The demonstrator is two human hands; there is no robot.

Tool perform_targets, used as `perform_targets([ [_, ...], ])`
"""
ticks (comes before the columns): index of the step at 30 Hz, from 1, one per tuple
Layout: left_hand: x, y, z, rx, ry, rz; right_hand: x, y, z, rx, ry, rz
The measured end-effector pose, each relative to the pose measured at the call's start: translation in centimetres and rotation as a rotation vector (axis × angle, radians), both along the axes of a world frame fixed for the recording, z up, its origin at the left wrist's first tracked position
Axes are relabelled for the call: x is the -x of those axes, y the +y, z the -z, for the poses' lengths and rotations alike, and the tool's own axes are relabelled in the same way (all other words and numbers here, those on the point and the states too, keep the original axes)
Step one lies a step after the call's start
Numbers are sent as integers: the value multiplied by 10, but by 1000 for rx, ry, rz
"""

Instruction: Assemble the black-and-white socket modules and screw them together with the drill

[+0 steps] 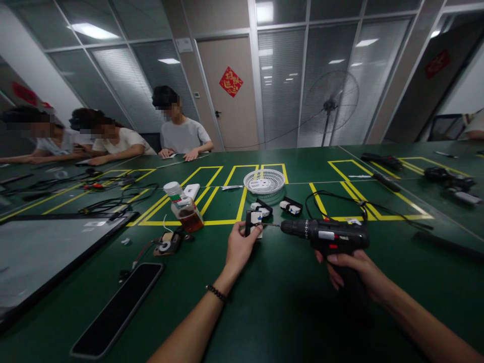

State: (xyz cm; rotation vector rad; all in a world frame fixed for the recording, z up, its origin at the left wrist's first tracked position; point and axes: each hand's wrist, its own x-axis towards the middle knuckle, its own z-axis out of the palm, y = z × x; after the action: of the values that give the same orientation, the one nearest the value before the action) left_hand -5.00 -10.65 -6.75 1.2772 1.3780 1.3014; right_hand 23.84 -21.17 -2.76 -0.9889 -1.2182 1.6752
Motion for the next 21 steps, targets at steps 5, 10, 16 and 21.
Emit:
perform_targets([
  [5,0,1,0,-2,0,-3,0,-1,3,15,-1,-9],
  [10,-1,-1,-4,8,-23,-52,1,0,6,16,-23,8],
  [16,1,-2,-9,-22,102,-123,-1,-1,-4,14,-58,-9],
  [21,7,-2,-8,-87,312,-192,-1,-2,-8,17,-70,-17],
])
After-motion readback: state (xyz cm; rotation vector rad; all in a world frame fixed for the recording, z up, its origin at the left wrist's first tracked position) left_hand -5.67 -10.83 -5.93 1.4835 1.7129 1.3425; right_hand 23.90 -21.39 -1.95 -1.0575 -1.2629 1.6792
